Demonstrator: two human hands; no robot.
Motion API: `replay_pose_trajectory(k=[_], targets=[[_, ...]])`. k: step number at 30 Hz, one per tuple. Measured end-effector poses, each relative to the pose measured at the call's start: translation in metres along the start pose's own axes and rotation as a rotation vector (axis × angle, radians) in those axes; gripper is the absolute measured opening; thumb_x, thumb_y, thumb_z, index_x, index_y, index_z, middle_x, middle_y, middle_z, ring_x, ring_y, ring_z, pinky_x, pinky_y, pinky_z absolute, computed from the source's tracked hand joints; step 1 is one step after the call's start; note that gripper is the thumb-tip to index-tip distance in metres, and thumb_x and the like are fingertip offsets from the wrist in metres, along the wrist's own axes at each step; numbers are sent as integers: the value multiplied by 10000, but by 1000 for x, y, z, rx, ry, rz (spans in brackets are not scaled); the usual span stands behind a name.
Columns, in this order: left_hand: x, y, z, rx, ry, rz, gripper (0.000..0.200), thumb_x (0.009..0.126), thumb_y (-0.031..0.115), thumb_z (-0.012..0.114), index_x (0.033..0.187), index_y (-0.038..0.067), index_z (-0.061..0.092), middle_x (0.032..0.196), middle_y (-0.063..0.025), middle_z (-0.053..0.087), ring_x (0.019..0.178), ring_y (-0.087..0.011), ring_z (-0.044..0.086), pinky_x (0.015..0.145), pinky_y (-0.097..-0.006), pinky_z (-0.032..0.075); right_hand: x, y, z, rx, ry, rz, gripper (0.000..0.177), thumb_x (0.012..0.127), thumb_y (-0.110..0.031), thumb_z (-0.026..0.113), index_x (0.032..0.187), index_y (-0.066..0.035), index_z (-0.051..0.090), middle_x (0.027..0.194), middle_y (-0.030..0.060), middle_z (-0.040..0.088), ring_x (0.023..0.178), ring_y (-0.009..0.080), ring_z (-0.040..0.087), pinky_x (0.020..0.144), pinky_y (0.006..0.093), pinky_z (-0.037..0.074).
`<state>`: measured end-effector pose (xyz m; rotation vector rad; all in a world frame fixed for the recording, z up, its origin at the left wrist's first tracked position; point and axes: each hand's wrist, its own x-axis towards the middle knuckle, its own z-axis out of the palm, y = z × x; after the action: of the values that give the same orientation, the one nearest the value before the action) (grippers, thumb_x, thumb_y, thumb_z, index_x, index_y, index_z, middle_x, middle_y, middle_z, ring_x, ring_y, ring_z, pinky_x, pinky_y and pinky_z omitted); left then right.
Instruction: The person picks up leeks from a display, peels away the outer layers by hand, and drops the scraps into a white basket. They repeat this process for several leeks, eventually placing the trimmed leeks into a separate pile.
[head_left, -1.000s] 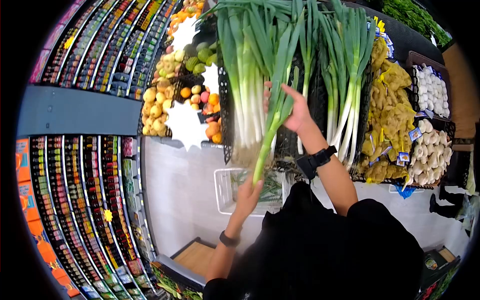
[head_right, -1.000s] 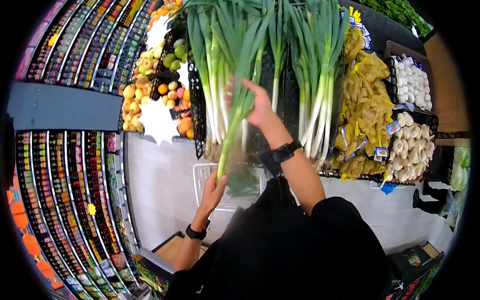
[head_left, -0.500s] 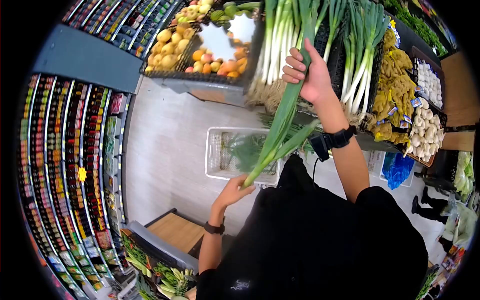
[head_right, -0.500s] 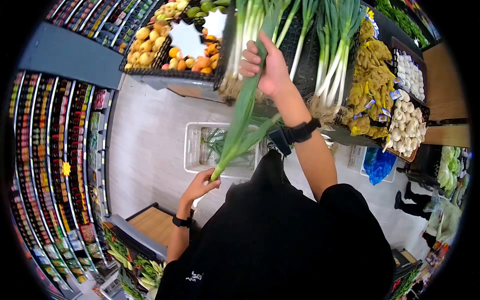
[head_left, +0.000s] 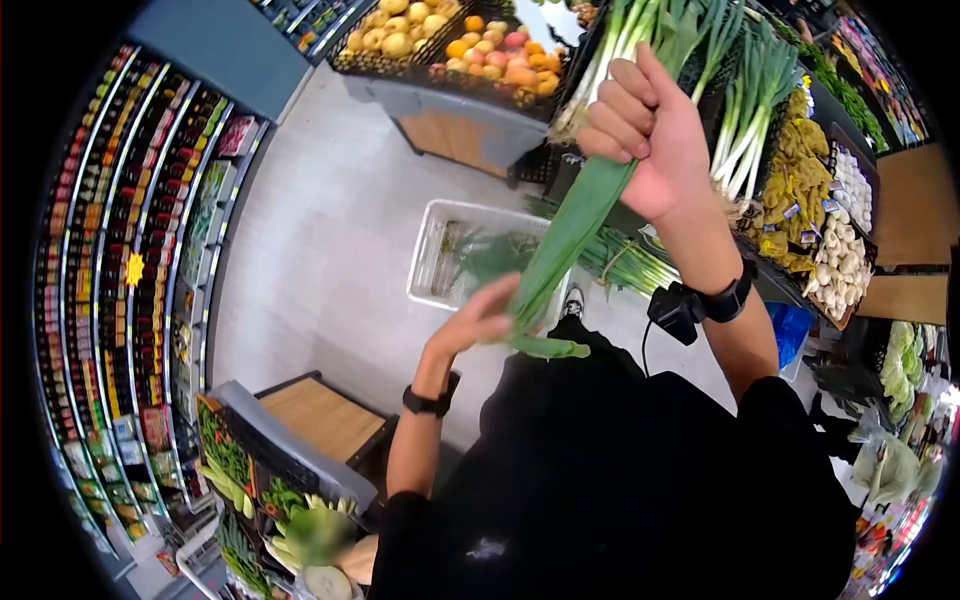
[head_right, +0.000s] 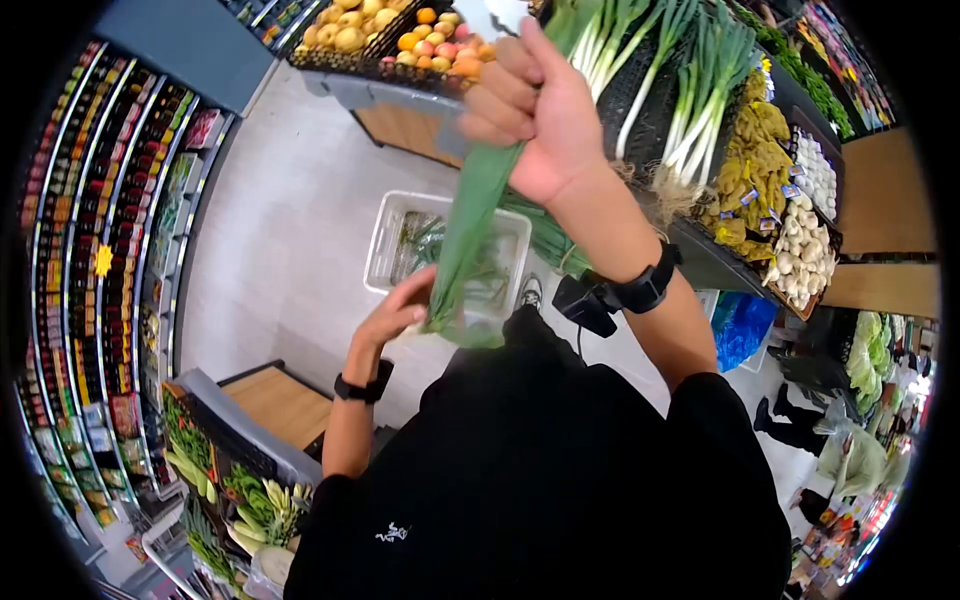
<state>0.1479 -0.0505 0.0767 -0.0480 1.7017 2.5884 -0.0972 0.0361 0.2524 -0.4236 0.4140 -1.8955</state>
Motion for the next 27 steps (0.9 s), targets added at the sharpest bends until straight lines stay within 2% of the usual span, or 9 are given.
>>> replay_pose_trajectory(k=[6,10,14,16,18,21,23,25,27], targets=[[28,71,32,-10,135,355,388,943,356,605,1089,-1,568,818,-43,603,712,-111,573,717,-276,472,-8,77,27,-63,47,159,496,1043,-406,362,614,-173,277,489,-65,197,404,79,185,421,251,199],[19,73,37,162,335,211,249,996,232,523,901,10,582,718,0,560,641,-78,529,577,-265,414,-11,90,33,-191,102,125,536,1034,-487,339,610,-172,248,490,-65,171,400,81,129,403,259,158],[20,67,24,940,344,501,250,954,201,564,824,-13,557,615,-129,531,540,-312,502,532,-350,411,-4,84,37,-578,122,446,544,1009,-522,405,621,-173,249,505,-85,170,382,48,140,361,240,106],[15,71,28,910,355,510,255,932,203,587,799,-10,541,633,-168,520,596,-396,472,531,-375,404,13,74,31,-684,359,297,513,966,-532,507,642,-165,352,518,-92,243,398,33,203,351,211,156],[6,71,21,809,405,468,232,959,169,535,800,1,556,579,-83,465,497,-193,470,499,-315,372,36,60,-3,-873,378,216,506,953,-544,519,659,-158,379,527,-87,272,399,36,230,353,213,178],[-1,72,18,556,428,396,286,999,194,488,777,17,522,597,-17,436,500,-117,402,483,-269,320,63,59,-60,-1432,403,-87,500,916,-582,555,710,-136,460,551,-72,359,404,44,312,359,217,243],[-3,78,19,327,445,368,320,1033,238,447,787,40,493,615,25,413,498,-72,342,465,-235,276,64,87,-121,-1996,78,-8,783,808,-648,626,1144,53,535,911,215,639,848,316,648,755,410,517],[0,88,17,218,474,410,321,1028,260,464,795,46,516,603,24,442,499,-60,376,459,-223,289,39,127,-181,-2354,-23,199,1053,717,-593,734,1455,6,281,1412,297,409,1284,425,449,1022,477,419],[1,105,17,-10,476,485,319,1026,315,473,850,57,540,589,19,457,488,-53,395,436,-216,295,13,145,-198,-2439,-129,353,1119,607,-282,839,1496,-45,202,1458,248,319,1339,410,339,1007,693,333]])
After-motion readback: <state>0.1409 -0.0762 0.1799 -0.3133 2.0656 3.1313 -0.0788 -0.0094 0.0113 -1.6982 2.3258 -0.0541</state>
